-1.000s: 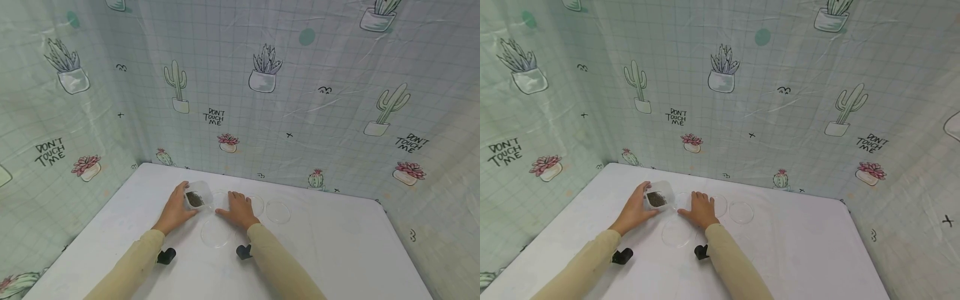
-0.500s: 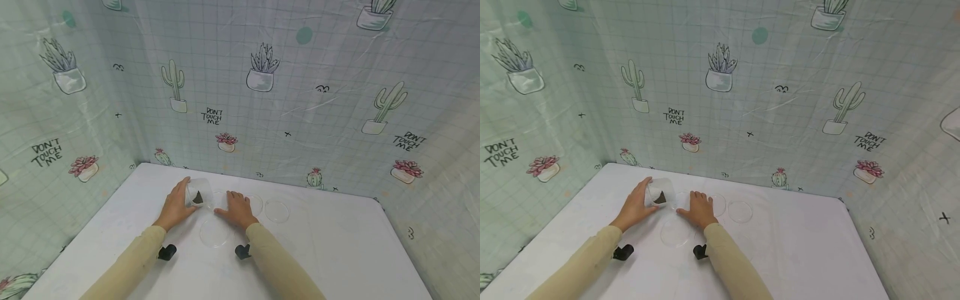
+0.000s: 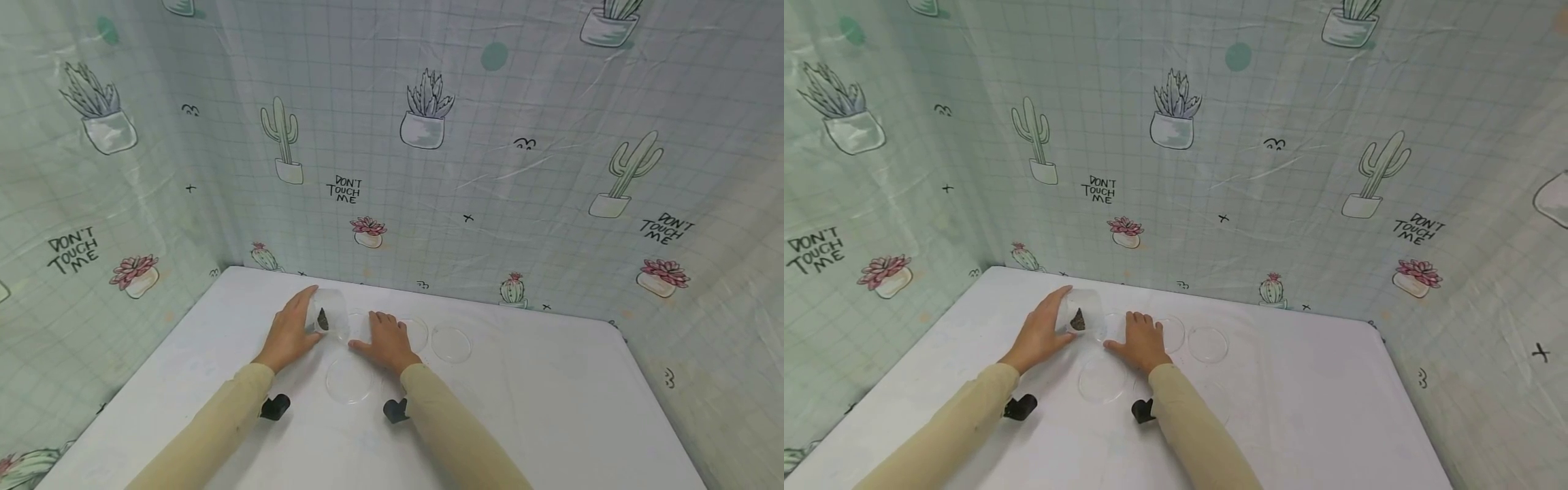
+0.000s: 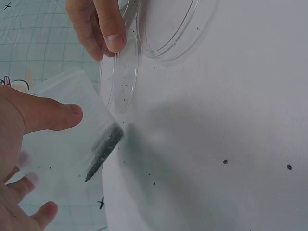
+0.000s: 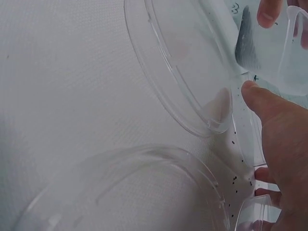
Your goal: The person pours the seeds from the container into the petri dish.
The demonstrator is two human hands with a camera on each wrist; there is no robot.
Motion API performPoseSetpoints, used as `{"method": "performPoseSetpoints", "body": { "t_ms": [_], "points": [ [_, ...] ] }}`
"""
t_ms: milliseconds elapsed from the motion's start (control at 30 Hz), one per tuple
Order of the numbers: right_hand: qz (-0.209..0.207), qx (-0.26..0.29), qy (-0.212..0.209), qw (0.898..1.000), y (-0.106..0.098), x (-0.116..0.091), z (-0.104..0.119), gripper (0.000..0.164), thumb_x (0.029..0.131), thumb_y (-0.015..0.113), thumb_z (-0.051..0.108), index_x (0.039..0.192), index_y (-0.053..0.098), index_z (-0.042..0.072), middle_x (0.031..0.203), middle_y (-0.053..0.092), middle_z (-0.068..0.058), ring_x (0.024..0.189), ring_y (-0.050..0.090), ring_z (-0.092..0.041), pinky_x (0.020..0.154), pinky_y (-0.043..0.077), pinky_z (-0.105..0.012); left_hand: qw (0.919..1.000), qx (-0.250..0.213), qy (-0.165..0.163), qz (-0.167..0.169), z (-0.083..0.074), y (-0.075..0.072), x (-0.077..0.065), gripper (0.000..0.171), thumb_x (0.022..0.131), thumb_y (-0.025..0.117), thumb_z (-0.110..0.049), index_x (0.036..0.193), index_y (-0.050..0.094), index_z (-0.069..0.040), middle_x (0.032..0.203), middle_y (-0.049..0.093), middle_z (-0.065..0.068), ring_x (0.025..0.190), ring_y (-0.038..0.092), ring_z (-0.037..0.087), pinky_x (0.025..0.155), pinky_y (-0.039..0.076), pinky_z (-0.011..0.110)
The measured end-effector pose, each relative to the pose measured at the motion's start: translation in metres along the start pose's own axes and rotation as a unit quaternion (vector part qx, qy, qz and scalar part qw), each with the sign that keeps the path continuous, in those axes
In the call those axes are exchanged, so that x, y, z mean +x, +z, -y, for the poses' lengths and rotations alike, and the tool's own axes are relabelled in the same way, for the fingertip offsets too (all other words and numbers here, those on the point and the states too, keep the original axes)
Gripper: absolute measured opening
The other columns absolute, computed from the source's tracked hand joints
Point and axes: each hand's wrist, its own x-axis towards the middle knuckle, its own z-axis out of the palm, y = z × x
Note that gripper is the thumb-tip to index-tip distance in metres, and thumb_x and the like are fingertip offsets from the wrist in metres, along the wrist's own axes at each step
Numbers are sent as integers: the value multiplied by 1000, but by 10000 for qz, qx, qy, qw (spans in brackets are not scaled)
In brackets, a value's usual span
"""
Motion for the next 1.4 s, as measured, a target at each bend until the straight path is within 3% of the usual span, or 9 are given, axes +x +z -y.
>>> {"method": "performPoseSetpoints", "body": {
  "t_ms": [367, 633, 1133, 1400],
  "points": [
    [-2, 43, 20, 10000, 0, 0, 0, 90, 75, 49, 72, 141, 33, 12, 141, 42, -7, 131, 37, -24, 107, 32, -46, 9997, 123, 190, 26, -4, 0, 4, 97, 64, 81, -11, 144, 25, -16, 144, 34, 11, 132, 33, 30, 100, 36, 56],
    [11, 78, 6, 10000, 1, -1, -1, 91, 75, 49, 72, 141, 33, 12, 142, 41, -6, 132, 36, -24, 107, 31, -47, 9993, 70, 345, 106, -5, 1, 6, 97, 65, 80, -7, 144, 25, -14, 143, 34, 12, 132, 32, 30, 108, 34, 46],
    [-10, 130, -30, 9999, 1, 0, -2, 89, 76, 50, 71, 141, 33, 12, 142, 41, -7, 131, 36, -25, 106, 32, -48, 9974, 428, 584, -35, -10, 5, 12, 94, 62, 82, -10, 140, 30, -15, 139, 40, 10, 127, 39, 28, 94, 43, 53],
    [-2, 104, -20, 9999, 0, 0, -1, 89, 76, 50, 70, 140, 33, 11, 142, 41, -7, 131, 36, -25, 106, 32, -49, 9958, 520, 744, -62, -11, 6, 14, 91, 63, 81, -9, 139, 33, -18, 139, 40, 7, 129, 37, 25, 95, 41, 52]
  ]
}}
